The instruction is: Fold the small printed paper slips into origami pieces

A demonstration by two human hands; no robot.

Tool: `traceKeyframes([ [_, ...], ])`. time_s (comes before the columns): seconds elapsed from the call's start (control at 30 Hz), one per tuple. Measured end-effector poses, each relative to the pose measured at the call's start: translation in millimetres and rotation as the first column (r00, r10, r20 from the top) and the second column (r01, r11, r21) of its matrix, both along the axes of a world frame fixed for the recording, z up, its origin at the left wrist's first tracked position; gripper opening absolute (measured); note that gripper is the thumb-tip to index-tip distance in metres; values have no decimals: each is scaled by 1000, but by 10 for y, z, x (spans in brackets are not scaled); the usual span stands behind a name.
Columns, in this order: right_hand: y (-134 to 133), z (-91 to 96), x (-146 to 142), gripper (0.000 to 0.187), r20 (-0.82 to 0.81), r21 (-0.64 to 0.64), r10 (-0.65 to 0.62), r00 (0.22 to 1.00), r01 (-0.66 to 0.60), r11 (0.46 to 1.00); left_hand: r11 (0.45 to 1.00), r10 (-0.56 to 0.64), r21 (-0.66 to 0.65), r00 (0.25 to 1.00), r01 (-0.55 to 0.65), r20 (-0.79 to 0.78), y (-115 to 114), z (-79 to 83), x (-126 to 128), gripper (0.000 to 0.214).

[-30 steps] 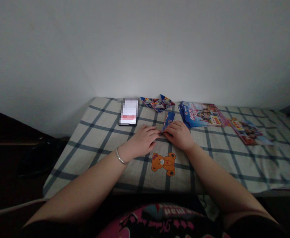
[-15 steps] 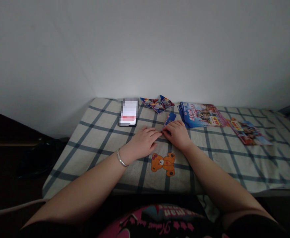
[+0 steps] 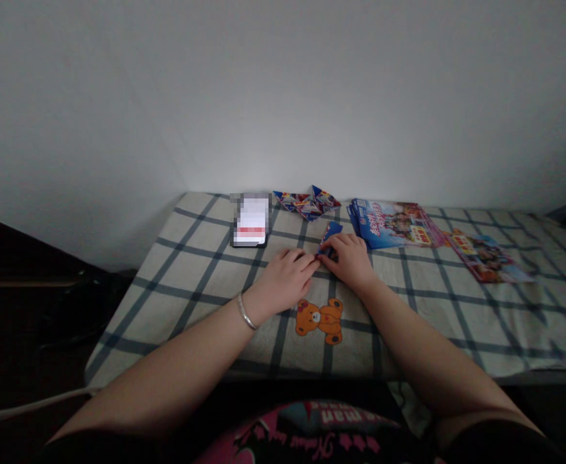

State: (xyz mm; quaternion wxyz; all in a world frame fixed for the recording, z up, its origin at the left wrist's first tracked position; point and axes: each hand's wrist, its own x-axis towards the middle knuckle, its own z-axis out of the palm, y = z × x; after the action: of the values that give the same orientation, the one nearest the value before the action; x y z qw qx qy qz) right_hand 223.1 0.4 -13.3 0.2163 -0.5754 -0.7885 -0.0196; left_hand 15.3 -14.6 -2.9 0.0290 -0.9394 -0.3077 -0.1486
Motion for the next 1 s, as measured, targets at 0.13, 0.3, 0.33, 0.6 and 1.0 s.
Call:
traceKeyframes([
  [0.13,34,-45,33,19,-42,-29,-21,999,20,999,999,-2,34,1000,2,3,4,-32,-6,38],
  [0.3,45,-96,49,26,-54,-13,20,998,-20,1000,999,14,42,1000,-14,-2,-5,-48,-3,38],
  [0.33,43,-105,47,28,-52,-5,25,998,-25,1000,999,18,44,1000,-18,-3,-8,-46,-1,38],
  [0.6,24,-136,-7,55,-16,-74,-58,998,56,996,1000,-15,18,1000,15,-10,28,-49,-13,37],
  [1.0,32,-130,-17,65,-55,-98,-106,993,100,990,999,-2,49,1000,3,-21,20,19,22,29],
])
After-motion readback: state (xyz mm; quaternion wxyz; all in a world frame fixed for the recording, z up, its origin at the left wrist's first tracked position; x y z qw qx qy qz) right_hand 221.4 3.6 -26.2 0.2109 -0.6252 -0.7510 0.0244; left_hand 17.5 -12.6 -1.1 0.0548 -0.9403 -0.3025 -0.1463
